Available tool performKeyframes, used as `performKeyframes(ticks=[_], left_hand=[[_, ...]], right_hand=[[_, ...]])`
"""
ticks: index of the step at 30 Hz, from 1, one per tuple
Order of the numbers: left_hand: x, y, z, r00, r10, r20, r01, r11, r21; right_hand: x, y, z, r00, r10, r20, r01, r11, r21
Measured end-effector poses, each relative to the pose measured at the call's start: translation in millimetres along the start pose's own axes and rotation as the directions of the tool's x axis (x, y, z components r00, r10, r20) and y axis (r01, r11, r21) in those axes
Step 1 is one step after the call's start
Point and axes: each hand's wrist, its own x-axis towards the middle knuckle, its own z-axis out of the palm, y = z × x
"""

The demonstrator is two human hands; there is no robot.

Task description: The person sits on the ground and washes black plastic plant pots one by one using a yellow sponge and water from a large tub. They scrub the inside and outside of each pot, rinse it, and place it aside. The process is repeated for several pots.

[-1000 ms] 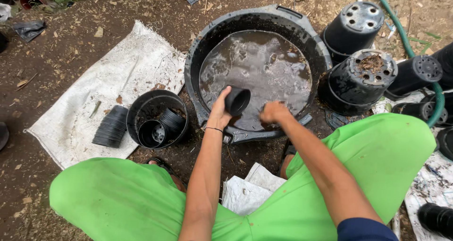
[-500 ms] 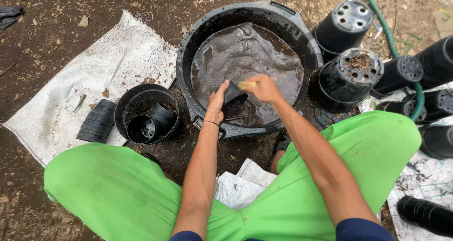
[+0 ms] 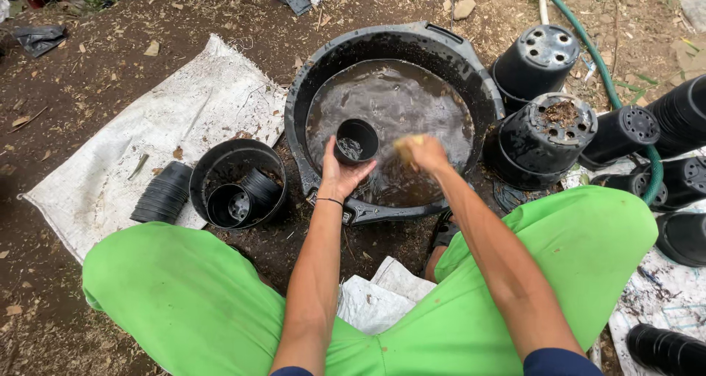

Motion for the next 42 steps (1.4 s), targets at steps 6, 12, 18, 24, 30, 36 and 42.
performKeyframes(ticks=[6,12,18,24,30,36,42], left_hand=[[-3.9,-3.5,4.3,0.998,-0.012,0.06,-0.006,0.959,0.284],[-21.8,-4.9,15.6,0.99,-0.01,0.139,-0.039,0.938,0.345],[-23.3,-5.6,14.6,0.988,0.033,0.152,-0.08,0.945,0.317],[-10.1,-20.3,8.5,0.87,0.49,0.05,-0.386,0.616,0.687],[-15.6,-46.6,14.5,0.849,0.493,0.191,0.017,-0.387,0.922],[-22.2,-45.6,35.0,0.983,0.18,0.025,0.081,-0.557,0.827],[-39.7,-52.5,39.4,0.568,0.537,0.624,-0.402,-0.481,0.779]], right_hand=[[-46.6,-103.9,15.4,0.939,-0.337,-0.061,0.337,0.941,-0.004],[-79.4,-131.2,39.9,0.809,-0.58,-0.095,0.577,0.815,-0.056],[-62.8,-120.8,28.7,0.782,-0.593,-0.19,0.594,0.802,-0.063],[-34.4,-108.4,4.4,0.934,-0.206,-0.29,0.26,0.953,0.158],[-18.9,-86.6,-23.0,0.955,-0.131,-0.265,0.242,0.862,0.445],[-7.0,-54.9,-29.0,0.933,-0.222,-0.285,0.308,0.9,0.307],[-35.0,-74.5,-36.7,0.934,-0.153,-0.324,0.266,0.902,0.34]])
